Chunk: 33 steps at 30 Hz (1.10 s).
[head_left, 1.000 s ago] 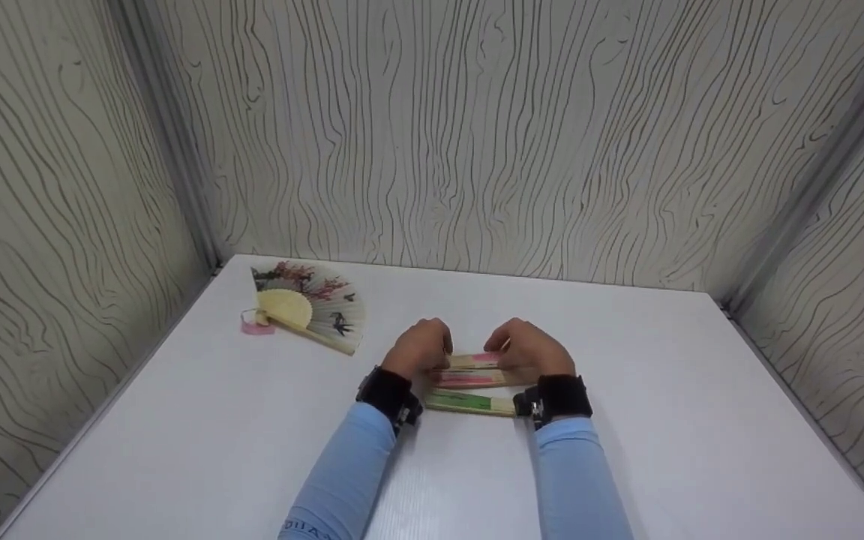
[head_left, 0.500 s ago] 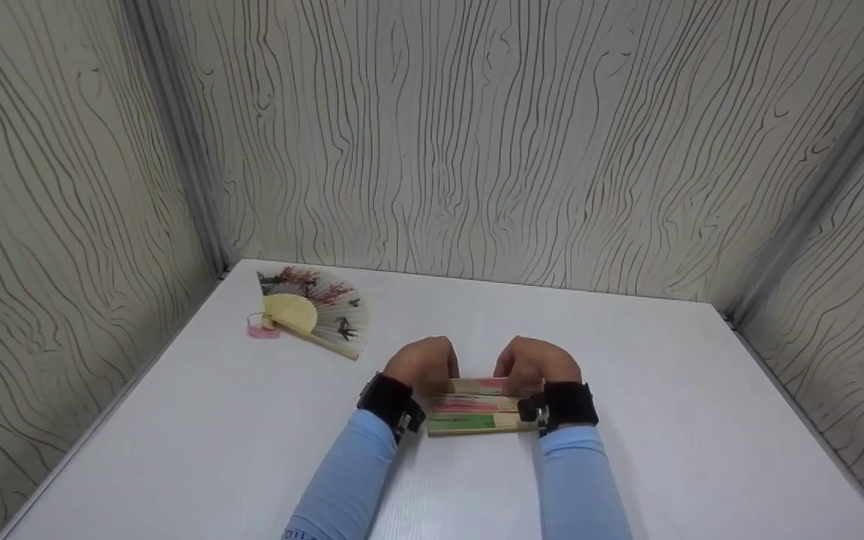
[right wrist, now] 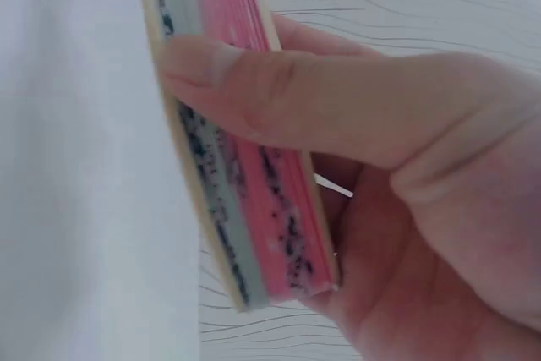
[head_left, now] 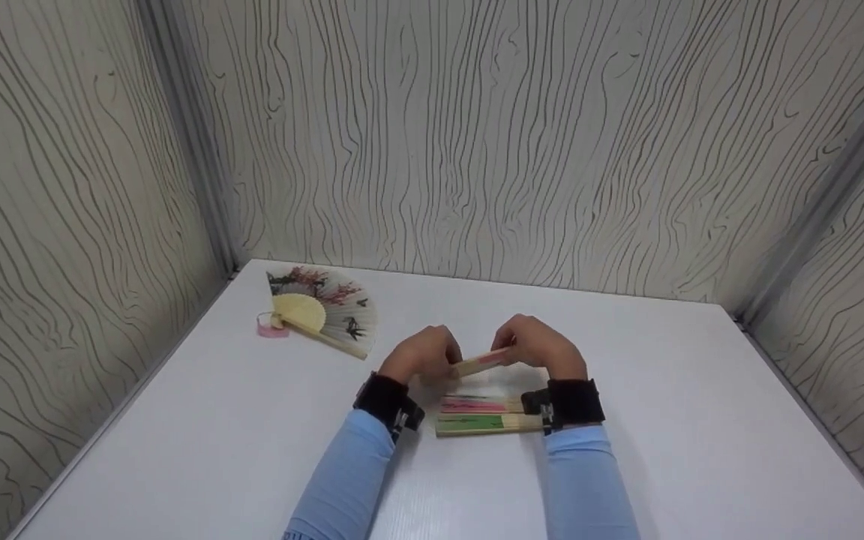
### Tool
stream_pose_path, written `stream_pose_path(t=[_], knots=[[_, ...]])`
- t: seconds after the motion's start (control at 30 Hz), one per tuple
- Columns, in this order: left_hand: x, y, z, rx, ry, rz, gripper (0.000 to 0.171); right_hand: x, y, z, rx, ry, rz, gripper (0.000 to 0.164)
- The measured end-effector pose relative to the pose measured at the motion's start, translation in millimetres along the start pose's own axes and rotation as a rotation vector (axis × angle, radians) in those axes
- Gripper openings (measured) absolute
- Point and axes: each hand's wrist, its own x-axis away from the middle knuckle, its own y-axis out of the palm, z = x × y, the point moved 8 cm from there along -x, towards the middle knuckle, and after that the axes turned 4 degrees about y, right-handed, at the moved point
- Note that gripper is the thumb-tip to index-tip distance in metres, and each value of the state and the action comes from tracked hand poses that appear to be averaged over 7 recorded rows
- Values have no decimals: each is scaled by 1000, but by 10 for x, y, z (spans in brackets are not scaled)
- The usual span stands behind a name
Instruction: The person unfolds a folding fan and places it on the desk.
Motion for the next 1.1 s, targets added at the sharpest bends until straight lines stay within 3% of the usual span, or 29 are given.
stream_pose_path(t=[0.17,0.27,0.43,0.53,0.63,0.73,0.9,1.1], knots=[[20,-93,7,60,0,33,10,38,-121,-109,-3,-33,98,9],[27,-163,29,95,24,87,10,72,-234,-182,30,-85,227,13],[28,-348,75,175,122,281,10,153,-506,-325,46,-182,585,41],[48,-463,52,286,151,425,11,177,-617,-328,-100,-158,709,66],[81,-541,9,431,149,537,14,159,-625,-301,-303,-92,694,74],[95,-566,-8,588,143,587,19,109,-551,-306,-460,-32,603,65],[72,-515,49,807,142,554,24,23,-385,-383,-606,-9,439,45],[58,-504,164,863,175,531,30,26,-367,-413,-736,-39,426,36]])
